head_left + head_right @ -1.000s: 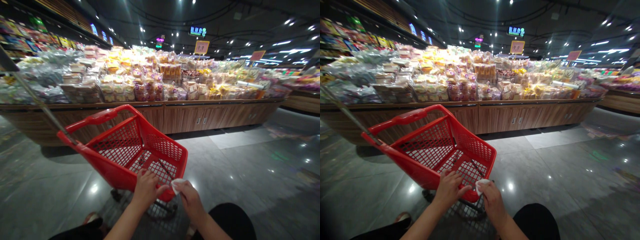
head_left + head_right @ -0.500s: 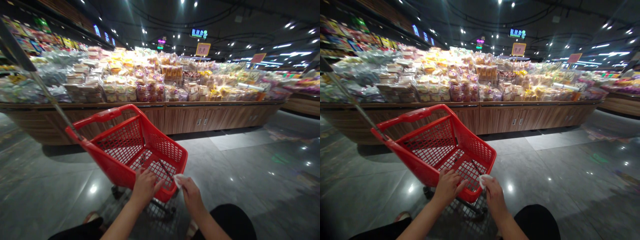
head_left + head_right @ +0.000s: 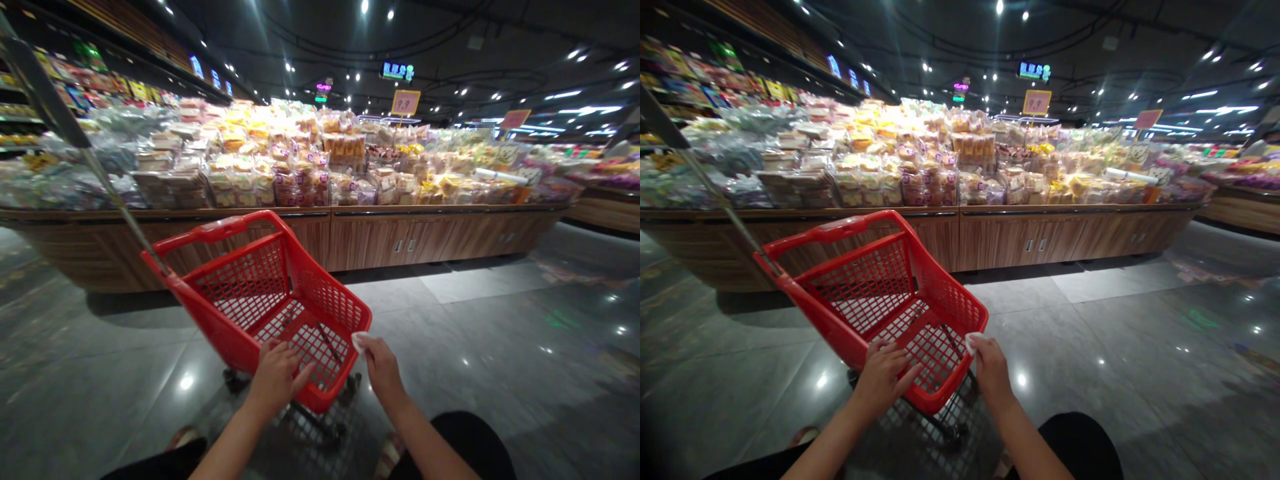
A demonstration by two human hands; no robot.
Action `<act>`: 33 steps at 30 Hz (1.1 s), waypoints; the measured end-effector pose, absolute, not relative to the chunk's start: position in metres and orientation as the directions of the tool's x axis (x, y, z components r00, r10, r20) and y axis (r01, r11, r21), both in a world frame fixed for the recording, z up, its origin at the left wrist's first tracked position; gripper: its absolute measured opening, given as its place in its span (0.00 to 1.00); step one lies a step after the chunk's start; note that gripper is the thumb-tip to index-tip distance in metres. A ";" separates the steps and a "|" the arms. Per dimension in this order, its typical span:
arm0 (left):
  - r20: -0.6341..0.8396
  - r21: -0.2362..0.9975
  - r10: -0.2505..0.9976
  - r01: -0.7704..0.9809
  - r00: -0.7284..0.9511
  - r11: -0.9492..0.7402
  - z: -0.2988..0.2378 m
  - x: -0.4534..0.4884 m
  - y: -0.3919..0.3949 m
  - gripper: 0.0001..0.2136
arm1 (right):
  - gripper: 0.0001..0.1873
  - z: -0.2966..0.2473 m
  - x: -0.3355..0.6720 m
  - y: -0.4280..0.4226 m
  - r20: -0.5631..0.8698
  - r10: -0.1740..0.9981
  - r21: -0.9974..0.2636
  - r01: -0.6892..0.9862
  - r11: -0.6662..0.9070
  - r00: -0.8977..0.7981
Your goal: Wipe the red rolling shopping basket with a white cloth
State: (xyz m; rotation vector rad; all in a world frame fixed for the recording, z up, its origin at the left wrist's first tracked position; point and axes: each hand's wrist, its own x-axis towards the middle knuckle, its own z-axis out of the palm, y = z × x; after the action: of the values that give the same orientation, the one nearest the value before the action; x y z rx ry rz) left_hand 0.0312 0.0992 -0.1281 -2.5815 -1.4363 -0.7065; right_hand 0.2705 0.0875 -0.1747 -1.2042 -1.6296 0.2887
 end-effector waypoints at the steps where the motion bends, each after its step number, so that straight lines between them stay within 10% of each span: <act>1: 0.446 0.132 0.776 0.824 0.447 -0.551 -0.129 0.030 0.099 0.16 | 0.16 -0.174 0.271 0.092 0.586 0.805 -0.695 0.569 0.441 0.091; 9: 0.406 0.165 0.789 0.812 0.462 -0.560 -0.128 0.017 0.095 0.16 | 0.19 -0.175 0.244 0.055 0.567 0.807 -0.674 0.470 0.570 -0.165; 16: 0.374 0.177 0.784 0.791 0.496 -0.585 -0.122 0.007 0.090 0.16 | 0.15 -0.171 0.276 0.102 0.567 0.819 -0.704 0.567 0.428 0.087; 33: 0.353 0.147 0.766 0.777 0.537 -0.612 -0.120 -0.012 0.086 0.14 | 0.17 -0.172 0.257 0.074 0.552 0.831 -0.712 0.479 0.514 -0.072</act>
State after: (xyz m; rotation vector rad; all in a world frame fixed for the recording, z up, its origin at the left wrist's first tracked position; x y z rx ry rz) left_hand -0.0119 0.0857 -0.1203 -2.7291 -1.3713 -0.6057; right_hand 0.2567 0.0740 -0.1716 -1.1126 -1.7175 0.4238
